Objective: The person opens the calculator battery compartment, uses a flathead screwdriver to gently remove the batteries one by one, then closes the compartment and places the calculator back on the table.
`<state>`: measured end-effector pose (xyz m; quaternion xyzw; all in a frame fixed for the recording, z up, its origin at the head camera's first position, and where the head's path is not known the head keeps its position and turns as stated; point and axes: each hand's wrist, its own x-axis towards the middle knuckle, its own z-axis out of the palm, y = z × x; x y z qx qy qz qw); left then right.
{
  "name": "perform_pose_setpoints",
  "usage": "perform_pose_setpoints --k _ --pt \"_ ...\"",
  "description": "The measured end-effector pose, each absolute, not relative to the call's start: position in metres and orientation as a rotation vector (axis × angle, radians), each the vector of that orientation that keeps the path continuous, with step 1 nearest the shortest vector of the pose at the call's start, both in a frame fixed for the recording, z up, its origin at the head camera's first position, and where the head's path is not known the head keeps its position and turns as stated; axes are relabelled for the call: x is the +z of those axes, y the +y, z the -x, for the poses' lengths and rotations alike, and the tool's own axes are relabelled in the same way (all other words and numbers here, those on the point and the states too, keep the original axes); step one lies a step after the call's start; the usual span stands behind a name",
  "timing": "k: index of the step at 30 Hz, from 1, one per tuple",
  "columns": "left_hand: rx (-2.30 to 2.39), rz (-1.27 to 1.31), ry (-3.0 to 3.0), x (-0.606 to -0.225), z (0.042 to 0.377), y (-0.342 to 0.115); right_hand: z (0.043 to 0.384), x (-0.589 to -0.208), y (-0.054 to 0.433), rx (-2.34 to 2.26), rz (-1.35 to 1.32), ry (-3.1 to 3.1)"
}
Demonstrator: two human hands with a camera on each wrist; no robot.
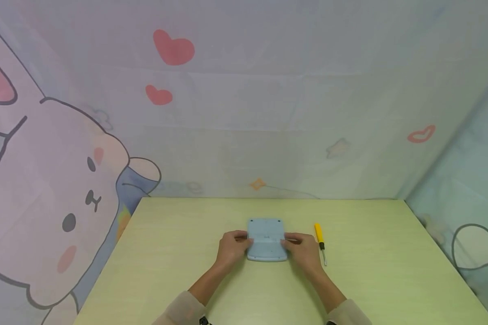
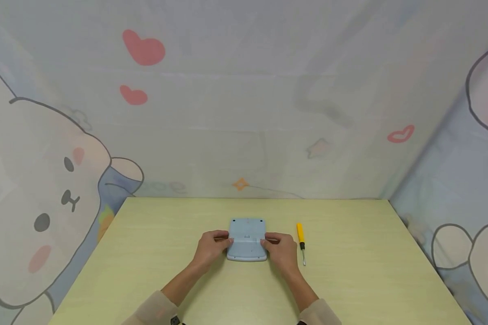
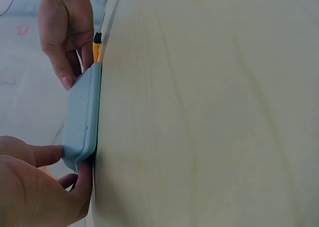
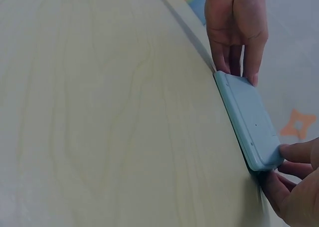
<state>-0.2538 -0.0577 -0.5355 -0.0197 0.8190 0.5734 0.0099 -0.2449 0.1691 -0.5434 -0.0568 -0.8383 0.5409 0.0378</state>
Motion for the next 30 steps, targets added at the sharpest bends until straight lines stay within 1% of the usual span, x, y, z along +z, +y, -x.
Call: perform_pose_setpoints --k 9,19,23,30 --pt "1.650 -0.066 2.610 -0.530 0.255 -0.066 0.246 -0.542 0.176 1.451 0.017 -2.691" --pt "1.344 -0.407 2.779 -0.528 0.256 -0.071 0.246 -0.530 0.191 1.363 -0.061 -2.792" --pt "1.209 -0.560 2.842 -0.527 0.261 -0.070 0.248 -0.526 0.196 1.300 -0.159 -2.811" --pt "1.021 -0.751 2.860 -0.527 0.275 -0.066 0.252 -0.524 0.200 1.091 -0.405 -2.823"
